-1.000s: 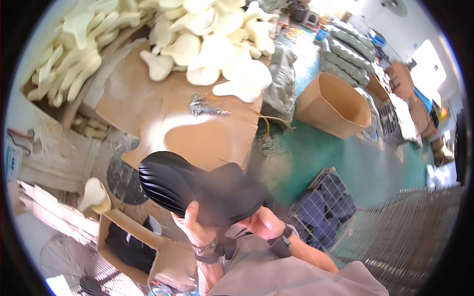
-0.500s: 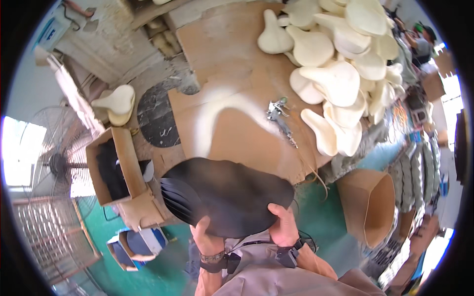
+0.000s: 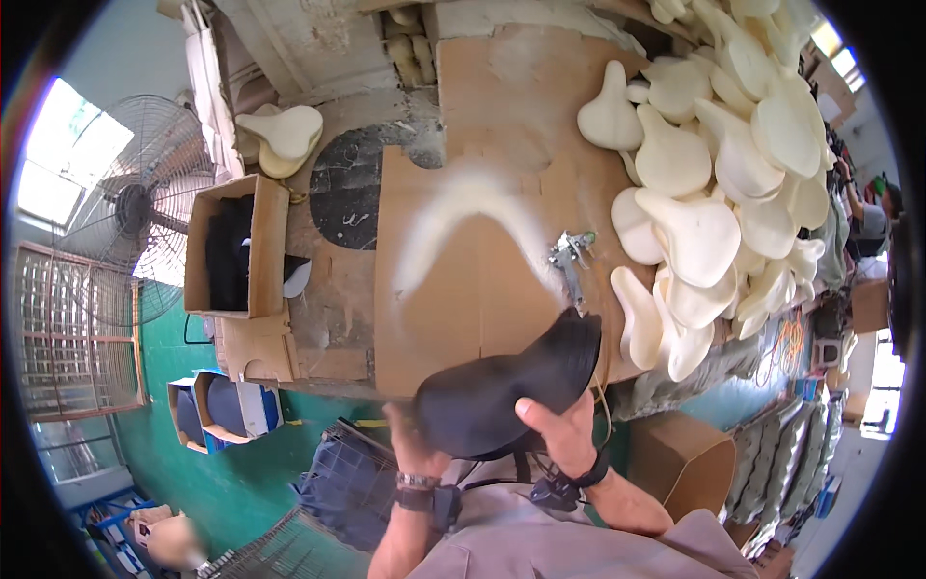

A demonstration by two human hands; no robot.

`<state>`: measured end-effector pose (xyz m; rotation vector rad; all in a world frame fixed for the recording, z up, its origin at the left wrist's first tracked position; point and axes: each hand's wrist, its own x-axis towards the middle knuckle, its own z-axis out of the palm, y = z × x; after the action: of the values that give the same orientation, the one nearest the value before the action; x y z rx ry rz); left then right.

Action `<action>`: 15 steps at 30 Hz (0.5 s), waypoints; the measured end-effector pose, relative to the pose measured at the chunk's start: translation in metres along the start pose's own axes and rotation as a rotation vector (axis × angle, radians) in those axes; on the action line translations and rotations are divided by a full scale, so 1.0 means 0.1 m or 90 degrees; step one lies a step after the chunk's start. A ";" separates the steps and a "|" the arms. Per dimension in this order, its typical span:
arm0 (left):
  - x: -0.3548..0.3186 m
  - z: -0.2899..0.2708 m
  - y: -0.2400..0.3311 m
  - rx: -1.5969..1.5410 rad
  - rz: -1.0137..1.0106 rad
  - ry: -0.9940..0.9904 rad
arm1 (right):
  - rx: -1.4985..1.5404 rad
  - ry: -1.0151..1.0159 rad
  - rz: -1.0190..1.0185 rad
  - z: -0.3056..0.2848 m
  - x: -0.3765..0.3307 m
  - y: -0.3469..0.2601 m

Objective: The person retrieves dark gray foam parts from a cardboard box and places them on a wooden workbench. They use a handheld spray tool to apply a coating to the surface of the foam parts. The person repeatedly moves between the workbench and a metal drying rack to retrieve and return the parts.

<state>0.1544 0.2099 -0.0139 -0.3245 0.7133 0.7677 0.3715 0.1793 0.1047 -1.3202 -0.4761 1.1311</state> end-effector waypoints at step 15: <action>0.79 1.94 0.82 0.384 0.390 -0.220 | 0.210 -0.077 -0.166 -0.27 1.21 -0.60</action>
<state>0.2249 0.4055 0.0702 0.5917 0.6818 1.1022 0.4679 0.2771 0.1152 -0.8803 -0.5100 1.0225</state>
